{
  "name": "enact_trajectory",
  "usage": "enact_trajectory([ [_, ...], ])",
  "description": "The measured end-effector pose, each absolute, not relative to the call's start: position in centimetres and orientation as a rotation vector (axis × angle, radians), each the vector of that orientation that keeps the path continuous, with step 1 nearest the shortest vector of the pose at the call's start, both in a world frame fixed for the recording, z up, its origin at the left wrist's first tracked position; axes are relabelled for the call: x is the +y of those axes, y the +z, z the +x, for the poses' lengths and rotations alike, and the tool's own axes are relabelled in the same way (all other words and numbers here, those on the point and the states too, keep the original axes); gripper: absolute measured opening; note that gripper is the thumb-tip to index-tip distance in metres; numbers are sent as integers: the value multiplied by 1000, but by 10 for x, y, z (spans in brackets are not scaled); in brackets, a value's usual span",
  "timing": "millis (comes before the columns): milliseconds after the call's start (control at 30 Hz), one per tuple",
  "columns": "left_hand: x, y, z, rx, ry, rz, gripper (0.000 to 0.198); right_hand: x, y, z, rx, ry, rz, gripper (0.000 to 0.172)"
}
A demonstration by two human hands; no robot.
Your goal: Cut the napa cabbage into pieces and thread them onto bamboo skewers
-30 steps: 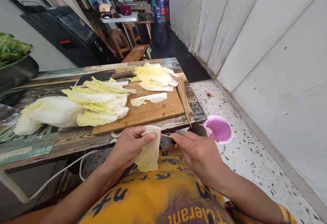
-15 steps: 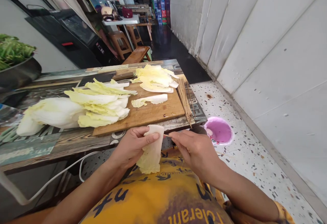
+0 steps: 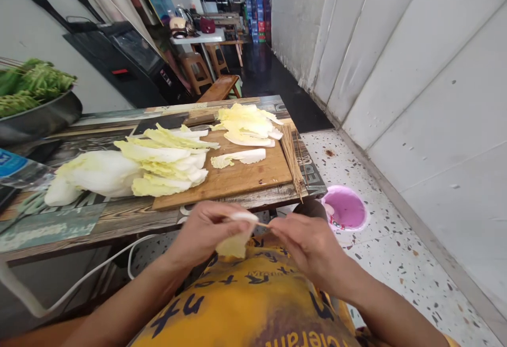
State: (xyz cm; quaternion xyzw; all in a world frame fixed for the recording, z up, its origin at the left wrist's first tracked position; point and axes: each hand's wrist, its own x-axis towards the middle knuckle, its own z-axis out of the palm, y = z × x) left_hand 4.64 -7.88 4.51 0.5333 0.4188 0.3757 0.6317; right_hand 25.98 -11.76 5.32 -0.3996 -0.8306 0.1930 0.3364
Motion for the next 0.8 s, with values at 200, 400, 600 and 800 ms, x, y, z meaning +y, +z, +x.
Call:
enact_trajectory([
  [200, -77, 42, 62, 956, 845, 1380, 20, -108, 50, 247, -2132, 432, -1113, 16],
  [400, -33, 48, -3, 1523, 1026, 1914, 24, -100, 33, 258, -2053, 342, -1199, 15],
  [600, 33, 37, -86, 2144, 353, 2446, 44, -100, 23, 254, -2021, 407, -1187, 16],
  [800, 45, 31, -98, 2139, 341, 2442, 42, -99, 20, 254, -2027, 409, -1227, 15],
])
